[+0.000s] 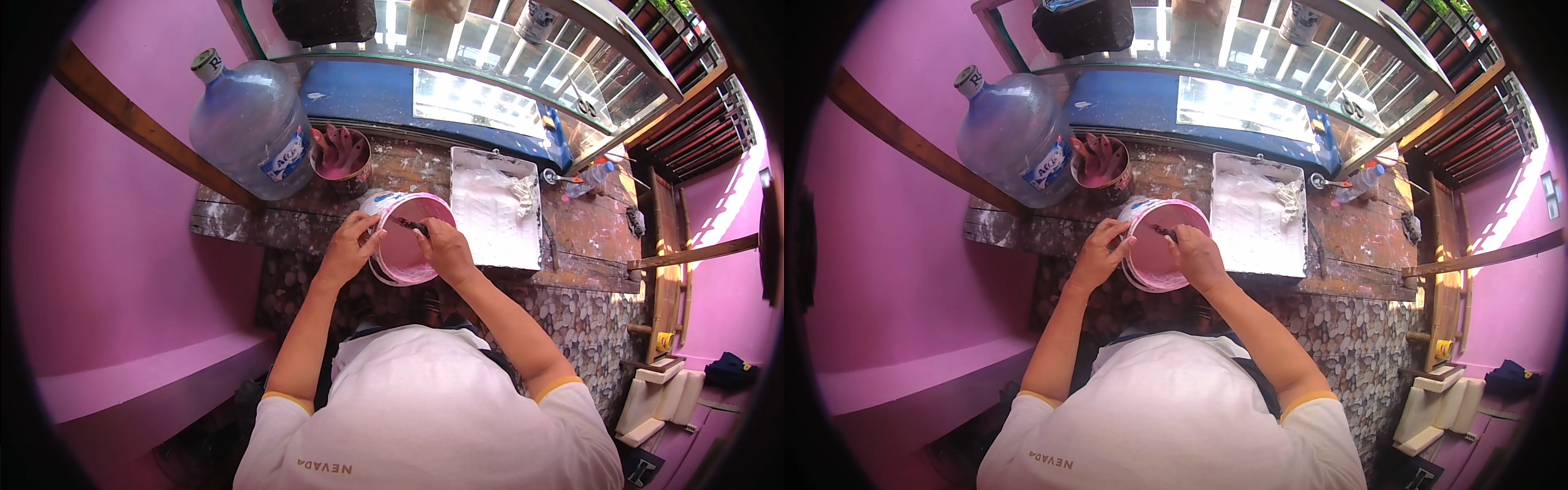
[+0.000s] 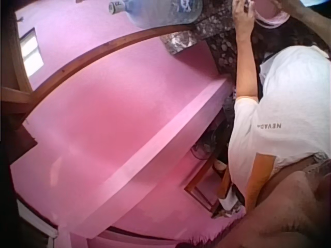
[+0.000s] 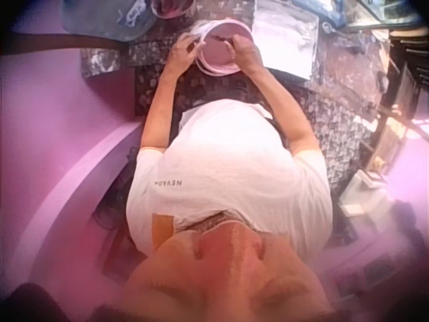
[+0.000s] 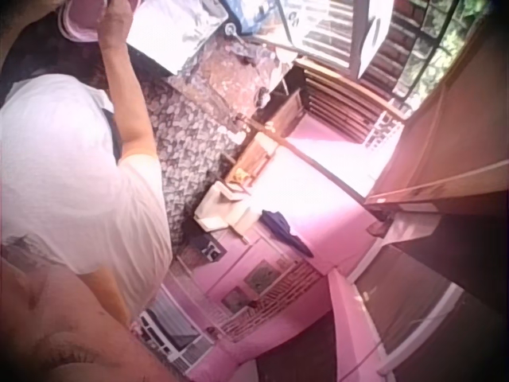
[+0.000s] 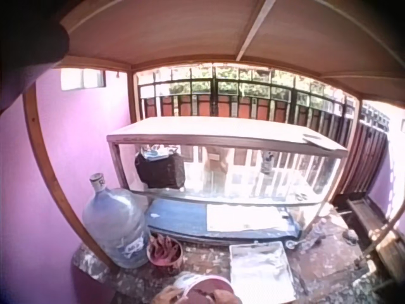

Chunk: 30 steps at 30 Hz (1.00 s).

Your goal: The person mixes pink paint in a bucket using a brush and handles a piece of paper or cloth on a table.

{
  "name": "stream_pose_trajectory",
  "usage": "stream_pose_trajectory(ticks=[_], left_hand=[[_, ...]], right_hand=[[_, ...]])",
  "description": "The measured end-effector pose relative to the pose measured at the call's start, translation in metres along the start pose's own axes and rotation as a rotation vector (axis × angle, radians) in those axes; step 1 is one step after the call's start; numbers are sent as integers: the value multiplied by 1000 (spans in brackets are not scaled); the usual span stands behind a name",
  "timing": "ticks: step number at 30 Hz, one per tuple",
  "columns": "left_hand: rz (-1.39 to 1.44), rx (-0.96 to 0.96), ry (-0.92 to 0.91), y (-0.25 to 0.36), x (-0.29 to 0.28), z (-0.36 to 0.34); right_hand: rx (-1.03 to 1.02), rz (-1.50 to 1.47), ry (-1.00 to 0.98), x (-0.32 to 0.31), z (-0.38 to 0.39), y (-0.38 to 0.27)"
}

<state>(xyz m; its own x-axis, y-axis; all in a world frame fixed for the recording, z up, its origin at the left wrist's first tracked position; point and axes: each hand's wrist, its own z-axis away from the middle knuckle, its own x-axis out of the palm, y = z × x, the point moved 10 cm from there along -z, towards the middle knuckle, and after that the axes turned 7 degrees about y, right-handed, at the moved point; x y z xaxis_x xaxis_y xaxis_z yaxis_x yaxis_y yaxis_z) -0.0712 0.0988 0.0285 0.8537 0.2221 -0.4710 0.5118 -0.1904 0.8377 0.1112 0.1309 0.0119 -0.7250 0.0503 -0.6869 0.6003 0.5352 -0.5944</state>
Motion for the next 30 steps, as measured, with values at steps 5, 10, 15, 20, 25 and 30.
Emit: stream_pose_trajectory(ticks=[5, 10, 15, 20, 25, 30], left_hand=[[-4, -27, -21, 1, 4, -1], [26, -40, -25, -1, 6, -2], [52, -60, -40, -5, 7, -3], [23, -115, -64, -10, 7, -3], [26, -50, -49, -5, 5, -7], [35, -44, -48, -2, 9, -7]], right_hand=[[-15, 163, -56, -12, 11, 13], [204, 98, -225, -1, 37, 20], [294, -139, -184, 9, 29, 13], [208, -154, -60, 5, 4, 8], [-2, 90, -31, -3, -2, 10], [71, 212, -108, -10, 16, 26]])
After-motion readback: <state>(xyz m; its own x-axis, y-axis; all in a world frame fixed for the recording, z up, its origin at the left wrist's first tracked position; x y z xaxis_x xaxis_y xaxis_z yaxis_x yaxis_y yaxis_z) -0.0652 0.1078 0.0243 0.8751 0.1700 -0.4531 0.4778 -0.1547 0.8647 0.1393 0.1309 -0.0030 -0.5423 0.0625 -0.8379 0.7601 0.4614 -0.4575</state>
